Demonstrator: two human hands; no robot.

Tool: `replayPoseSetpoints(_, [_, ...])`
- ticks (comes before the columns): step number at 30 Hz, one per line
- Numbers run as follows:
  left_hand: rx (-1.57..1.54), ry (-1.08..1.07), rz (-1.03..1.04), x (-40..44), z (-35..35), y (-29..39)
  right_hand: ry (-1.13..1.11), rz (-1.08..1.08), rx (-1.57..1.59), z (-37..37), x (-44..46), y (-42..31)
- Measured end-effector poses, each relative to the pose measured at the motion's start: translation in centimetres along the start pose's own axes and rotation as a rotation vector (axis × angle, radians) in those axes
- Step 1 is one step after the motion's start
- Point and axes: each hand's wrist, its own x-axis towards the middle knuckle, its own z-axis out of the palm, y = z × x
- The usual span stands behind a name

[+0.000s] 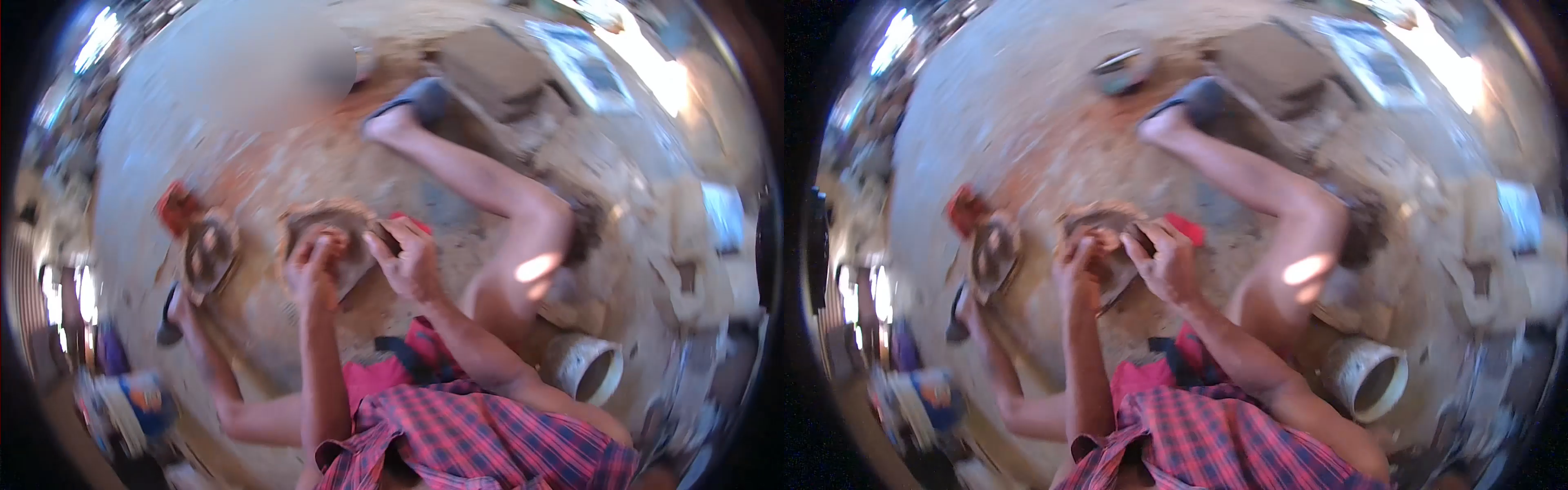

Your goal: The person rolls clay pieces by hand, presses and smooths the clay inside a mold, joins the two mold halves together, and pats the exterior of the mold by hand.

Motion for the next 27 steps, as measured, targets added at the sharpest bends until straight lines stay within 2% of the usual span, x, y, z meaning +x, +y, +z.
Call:
replayPoseSetpoints(1, [-0.092, -0.095, 0.049, 1.4, 1.4, 0.0, 0.026, 0.133, 0.012, -1.1, 0.6, 1.2])
replayPoseSetpoints(2, [-0.092, -0.169, 0.017, 1.4, 5.3, 0.5, 0.110, 0.147, -0.041, -1.6, 0.7, 2.8])
replayPoseSetpoints(4, [0.121, -0.278, 0.036, 0.4, 13.6, 3.6, 0.013, 0.269, -0.071, -3.4, 1.5, 3.9])
replayPoseSetpoints(5, [0.190, -0.530, -0.012, 0.6, 16.6, 3.6, 0.051, 0.277, -0.082, -2.4, 1.2, 5.7])
replayPoseSetpoints(6, [0.255, -0.772, -0.055, 0.8, 19.4, 3.2, 0.211, 0.289, 0.261, -0.2, 0.2, 8.7])
replayPoseSetpoints(7, [0.303, -0.837, -0.062, 0.4, 22.1, 2.1, 0.291, 0.292, 0.432, 0.7, -0.8, 10.8])
replayPoseSetpoints(8, [0.356, -0.782, -0.064, 0.1, 23.8, 1.5, 0.374, 0.284, 0.602, 1.4, -1.7, 12.9])
replayPoseSetpoints(9, [0.407, -0.728, -0.069, -0.2, 25.4, 0.8, 0.314, 0.254, 0.550, 0.9, -1.7, 13.0])
replayPoseSetpoints(11, [0.501, -0.650, -0.033, 0.2, 26.1, 0.6, 0.277, 0.336, 0.464, -1.2, -1.9, 12.2])
replayPoseSetpoints(12, [0.522, -0.578, 0.164, 1.2, 24.4, 0.0, 0.256, 0.375, 0.421, -3.2, -0.8, 9.5])
replayPoseSetpoints(13, [0.540, -0.498, 0.356, 2.1, 22.3, -0.7, 0.318, 0.264, 0.386, -5.0, 0.3, 6.5])
replayPoseSetpoints(14, [0.545, -0.502, 0.350, 3.2, 20.0, -1.9, 0.346, 0.211, 0.370, -5.3, 0.8, 4.8])
replayPoseSetpoints(15, [0.366, -0.395, 0.197, 4.3, 17.4, -3.3, 0.374, 0.158, 0.352, -5.7, 1.2, 3.0])
replayPoseSetpoints(17, [0.187, -0.263, 0.061, 4.1, 14.4, -3.2, 0.104, -0.055, 0.024, -3.9, 0.6, 1.7])
replayPoseSetpoints(19, [-0.269, -0.127, -0.312, 2.9, 12.1, -1.5, -0.135, -0.154, -0.253, -4.1, 1.8, 1.7])
replayPoseSetpoints(20, [-0.242, -0.214, -0.273, 3.4, 8.9, -2.4, -0.182, -0.179, -0.318, -3.5, 2.4, 2.2])
replayPoseSetpoints(22, [-0.391, -0.400, -0.340, 0.4, 9.5, -0.5, -0.273, -0.238, -0.441, -2.1, 3.6, 3.1])
replayPoseSetpoints(23, [-0.409, -0.374, -0.326, 0.2, 9.1, -2.3, 0.038, 0.064, 0.026, 3.2, 2.1, 1.8])
replayPoseSetpoints(24, [-0.863, -0.639, -0.389, 0.8, 8.3, -5.2, -0.060, 0.060, 0.213, 2.8, 2.0, 1.6])
replayPoseSetpoints(26, [-1.308, -0.925, -0.348, 1.2, 8.7, -4.5, -0.257, 0.109, 0.585, 1.6, 2.0, 0.6])
replayPoseSetpoints(27, [-0.795, -0.585, -0.169, 0.4, 9.8, -1.5, -0.358, 0.037, 0.427, 1.2, 2.2, 0.7])
